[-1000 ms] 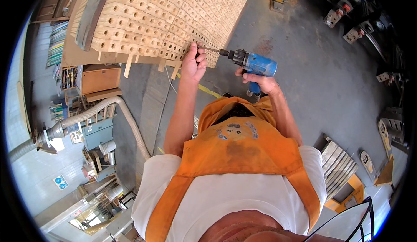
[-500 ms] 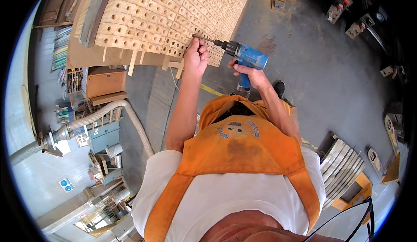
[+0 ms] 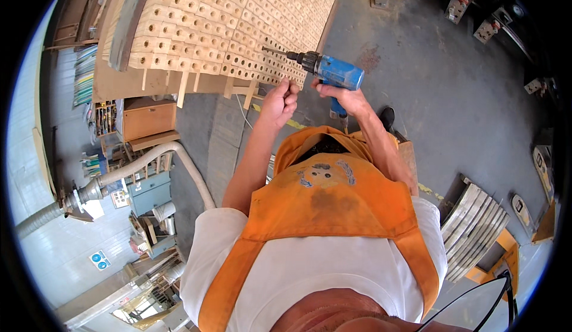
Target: The person uses a blue pneumatic drill to create holes in a large wooden board with a pre-marked grid pattern. The operator holds the drill with both hands, systematically moving from one marked spot to the next to drill through the wood.
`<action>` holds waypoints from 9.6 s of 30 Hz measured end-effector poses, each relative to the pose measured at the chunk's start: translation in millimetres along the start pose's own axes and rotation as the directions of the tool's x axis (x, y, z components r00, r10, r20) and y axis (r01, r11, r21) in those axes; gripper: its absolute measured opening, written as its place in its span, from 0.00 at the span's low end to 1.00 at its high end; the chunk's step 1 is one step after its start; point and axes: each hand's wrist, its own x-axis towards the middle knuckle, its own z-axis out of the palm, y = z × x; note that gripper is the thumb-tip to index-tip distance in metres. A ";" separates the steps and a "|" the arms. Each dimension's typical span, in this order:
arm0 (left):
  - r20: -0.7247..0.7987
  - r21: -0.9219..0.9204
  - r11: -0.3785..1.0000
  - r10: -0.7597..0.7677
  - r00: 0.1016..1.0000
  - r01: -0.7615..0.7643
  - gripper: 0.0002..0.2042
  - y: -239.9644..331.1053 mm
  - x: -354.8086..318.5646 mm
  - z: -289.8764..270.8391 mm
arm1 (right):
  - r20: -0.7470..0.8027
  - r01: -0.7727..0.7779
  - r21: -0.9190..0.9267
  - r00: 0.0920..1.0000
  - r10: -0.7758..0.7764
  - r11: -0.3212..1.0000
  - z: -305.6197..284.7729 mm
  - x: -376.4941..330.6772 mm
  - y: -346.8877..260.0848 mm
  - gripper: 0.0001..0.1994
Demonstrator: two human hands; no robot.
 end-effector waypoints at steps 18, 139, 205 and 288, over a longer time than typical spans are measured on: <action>-0.017 0.035 0.973 0.229 0.973 -0.228 0.10 24.5 2.5 -13.4 | 0.025 0.080 -0.087 0.997 -0.078 0.993 -4.9 -5.2 -2.2 0.13; -0.033 -0.152 0.907 0.393 0.919 -0.393 0.12 37.7 12.6 11.2 | 0.118 0.025 0.051 0.992 -0.031 0.998 -1.8 -9.6 1.7 0.13; -0.089 -0.013 0.953 0.302 0.949 -0.304 0.11 37.4 24.1 23.5 | 0.128 -0.056 -0.082 0.990 0.066 0.995 -48.2 -21.9 -30.0 0.13; -0.099 0.194 0.970 0.166 0.981 -0.144 0.13 14.2 22.5 15.9 | 0.042 0.041 -0.140 0.998 -0.035 0.989 -10.9 19.0 -41.7 0.10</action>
